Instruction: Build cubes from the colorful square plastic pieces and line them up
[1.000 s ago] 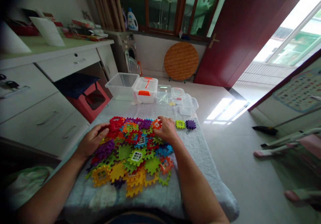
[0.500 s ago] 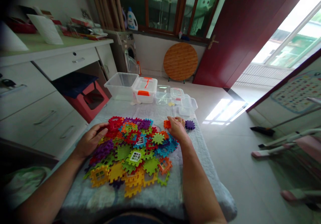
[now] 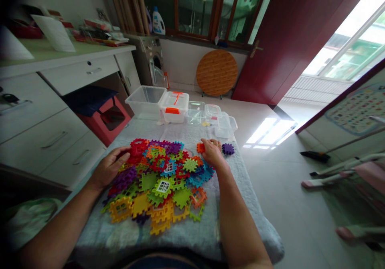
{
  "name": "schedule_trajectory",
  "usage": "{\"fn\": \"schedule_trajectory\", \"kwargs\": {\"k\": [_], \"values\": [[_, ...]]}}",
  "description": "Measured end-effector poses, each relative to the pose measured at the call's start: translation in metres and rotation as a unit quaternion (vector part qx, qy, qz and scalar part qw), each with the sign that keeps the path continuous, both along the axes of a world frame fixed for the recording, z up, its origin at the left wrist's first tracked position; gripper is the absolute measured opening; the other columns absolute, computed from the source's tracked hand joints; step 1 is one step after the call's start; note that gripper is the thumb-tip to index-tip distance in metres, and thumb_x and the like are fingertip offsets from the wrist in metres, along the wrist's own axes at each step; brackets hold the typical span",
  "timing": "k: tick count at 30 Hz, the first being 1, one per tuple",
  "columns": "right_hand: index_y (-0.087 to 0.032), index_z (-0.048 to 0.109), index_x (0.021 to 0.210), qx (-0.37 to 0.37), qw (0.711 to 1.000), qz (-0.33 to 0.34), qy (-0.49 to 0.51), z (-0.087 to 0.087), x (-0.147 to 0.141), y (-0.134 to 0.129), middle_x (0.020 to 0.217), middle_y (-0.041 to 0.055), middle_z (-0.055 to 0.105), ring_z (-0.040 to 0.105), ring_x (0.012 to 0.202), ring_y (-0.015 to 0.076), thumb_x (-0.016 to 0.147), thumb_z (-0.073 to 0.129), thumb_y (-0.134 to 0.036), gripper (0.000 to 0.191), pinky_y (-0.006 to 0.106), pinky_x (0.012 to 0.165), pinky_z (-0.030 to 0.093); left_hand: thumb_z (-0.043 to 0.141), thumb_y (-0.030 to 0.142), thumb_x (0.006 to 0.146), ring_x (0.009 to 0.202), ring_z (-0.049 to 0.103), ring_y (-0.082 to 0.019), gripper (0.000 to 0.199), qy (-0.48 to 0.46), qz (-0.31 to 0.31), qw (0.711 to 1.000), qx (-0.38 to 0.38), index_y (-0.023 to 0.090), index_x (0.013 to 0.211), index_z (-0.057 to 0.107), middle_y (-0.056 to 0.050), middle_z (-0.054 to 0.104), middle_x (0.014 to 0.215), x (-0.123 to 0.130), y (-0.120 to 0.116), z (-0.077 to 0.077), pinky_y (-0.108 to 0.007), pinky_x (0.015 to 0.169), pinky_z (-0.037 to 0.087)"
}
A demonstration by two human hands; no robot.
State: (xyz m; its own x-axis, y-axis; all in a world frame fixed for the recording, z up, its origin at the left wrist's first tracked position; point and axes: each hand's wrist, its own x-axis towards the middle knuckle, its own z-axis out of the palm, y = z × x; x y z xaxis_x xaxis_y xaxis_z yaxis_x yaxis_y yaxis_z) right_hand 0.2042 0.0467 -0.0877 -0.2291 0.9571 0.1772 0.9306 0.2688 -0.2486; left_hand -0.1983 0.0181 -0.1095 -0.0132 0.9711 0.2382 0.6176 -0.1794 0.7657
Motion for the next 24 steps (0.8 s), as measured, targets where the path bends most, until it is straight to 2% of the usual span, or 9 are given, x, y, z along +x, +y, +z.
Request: {"fn": "schedule_trajectory", "kwargs": {"k": [2, 4, 9, 12, 16, 18, 20, 22, 24], "values": [[-0.019, 0.055, 0.130, 0.016, 0.999, -0.009, 0.034, 0.008, -0.001, -0.004, 0.126, 0.0115, 0.064, 0.047, 0.122, 0.0323, 0.077, 0.058, -0.013, 0.054, 0.050, 0.104, 0.031, 0.048, 0.064, 0.084, 0.116, 0.058, -0.028, 0.058, -0.001, 0.001, 1.000, -0.002, 0.017, 0.115, 0.061, -0.011, 0.064, 0.121, 0.000, 0.000, 0.000, -0.042, 0.108, 0.040], [-0.018, 0.059, 0.124, 0.020, 0.997, 0.016, 0.071, 0.017, -0.004, -0.008, 0.121, 0.0112, 0.066, 0.052, 0.115, 0.0289, 0.078, 0.057, -0.014, 0.046, 0.045, 0.100, 0.036, 0.048, 0.064, 0.084, 0.116, 0.058, -0.028, 0.057, -0.001, 0.002, 1.000, -0.003, 0.017, 0.115, 0.061, -0.011, 0.064, 0.121, -0.001, 0.000, 0.000, -0.042, 0.108, 0.040], [-0.017, 0.066, 0.103, -0.062, 0.989, 0.085, 0.104, 0.030, -0.024, -0.020, 0.093, 0.0069, 0.070, 0.062, 0.083, 0.0179, 0.087, 0.054, -0.020, 0.021, 0.030, 0.079, 0.044, 0.048, 0.064, 0.084, 0.115, 0.059, -0.028, 0.058, -0.003, 0.002, 1.000, 0.001, 0.018, 0.114, 0.062, -0.010, 0.065, 0.121, 0.000, 0.000, 0.001, -0.042, 0.107, 0.041], [-0.017, 0.067, 0.099, -0.079, 0.989, 0.098, 0.084, 0.030, -0.040, -0.028, 0.093, 0.0076, 0.070, 0.063, 0.084, 0.0177, 0.091, 0.052, -0.027, 0.019, 0.028, 0.077, 0.043, 0.048, 0.064, 0.084, 0.115, 0.058, -0.027, 0.057, -0.003, 0.003, 1.000, 0.004, 0.018, 0.114, 0.062, -0.010, 0.065, 0.119, 0.001, -0.001, 0.002, -0.041, 0.107, 0.041], [-0.018, 0.068, 0.098, -0.068, 0.987, 0.103, 0.103, 0.029, -0.055, -0.036, 0.094, 0.0080, 0.070, 0.063, 0.085, 0.0176, 0.090, 0.054, -0.025, 0.017, 0.028, 0.077, 0.044, 0.048, 0.064, 0.084, 0.115, 0.059, -0.027, 0.057, -0.004, 0.007, 1.000, 0.007, 0.017, 0.113, 0.063, -0.010, 0.065, 0.119, 0.001, -0.001, 0.001, -0.041, 0.107, 0.041], [-0.018, 0.067, 0.099, -0.073, 0.976, 0.116, 0.170, 0.028, -0.057, -0.038, 0.093, 0.0062, 0.070, 0.063, 0.080, 0.0160, 0.086, 0.056, -0.023, 0.017, 0.027, 0.074, 0.045, 0.048, 0.063, 0.084, 0.115, 0.059, -0.027, 0.056, -0.005, 0.007, 1.000, 0.008, 0.017, 0.114, 0.063, -0.010, 0.065, 0.120, 0.001, -0.001, 0.000, -0.040, 0.107, 0.041], [-0.019, 0.066, 0.102, -0.108, 0.950, 0.123, 0.264, 0.026, -0.055, -0.038, 0.087, 0.0035, 0.070, 0.062, 0.072, 0.0139, 0.086, 0.054, -0.023, 0.020, 0.025, 0.067, 0.046, 0.049, 0.062, 0.085, 0.115, 0.059, -0.026, 0.055, -0.004, 0.006, 1.000, 0.009, 0.017, 0.114, 0.063, -0.010, 0.065, 0.120, 0.000, 0.000, -0.001, -0.040, 0.107, 0.041], [-0.019, 0.064, 0.103, -0.139, 0.922, 0.110, 0.345, 0.023, -0.049, -0.036, 0.082, 0.0017, 0.069, 0.062, 0.067, 0.0130, 0.087, 0.052, -0.025, 0.021, 0.024, 0.063, 0.046, 0.049, 0.062, 0.085, 0.115, 0.059, -0.026, 0.055, -0.002, 0.004, 1.000, 0.006, 0.017, 0.114, 0.063, -0.010, 0.065, 0.120, 0.000, 0.000, -0.002, -0.040, 0.107, 0.041], [-0.019, 0.063, 0.102, -0.124, 0.914, 0.075, 0.378, 0.020, -0.042, -0.032, 0.083, 0.0017, 0.069, 0.063, 0.068, 0.0131, 0.087, 0.050, -0.024, 0.021, 0.024, 0.064, 0.047, 0.049, 0.062, 0.085, 0.115, 0.059, -0.027, 0.055, -0.002, 0.000, 1.000, 0.005, 0.017, 0.113, 0.063, -0.010, 0.065, 0.120, -0.001, 0.000, -0.002, -0.041, 0.107, 0.041]]}}
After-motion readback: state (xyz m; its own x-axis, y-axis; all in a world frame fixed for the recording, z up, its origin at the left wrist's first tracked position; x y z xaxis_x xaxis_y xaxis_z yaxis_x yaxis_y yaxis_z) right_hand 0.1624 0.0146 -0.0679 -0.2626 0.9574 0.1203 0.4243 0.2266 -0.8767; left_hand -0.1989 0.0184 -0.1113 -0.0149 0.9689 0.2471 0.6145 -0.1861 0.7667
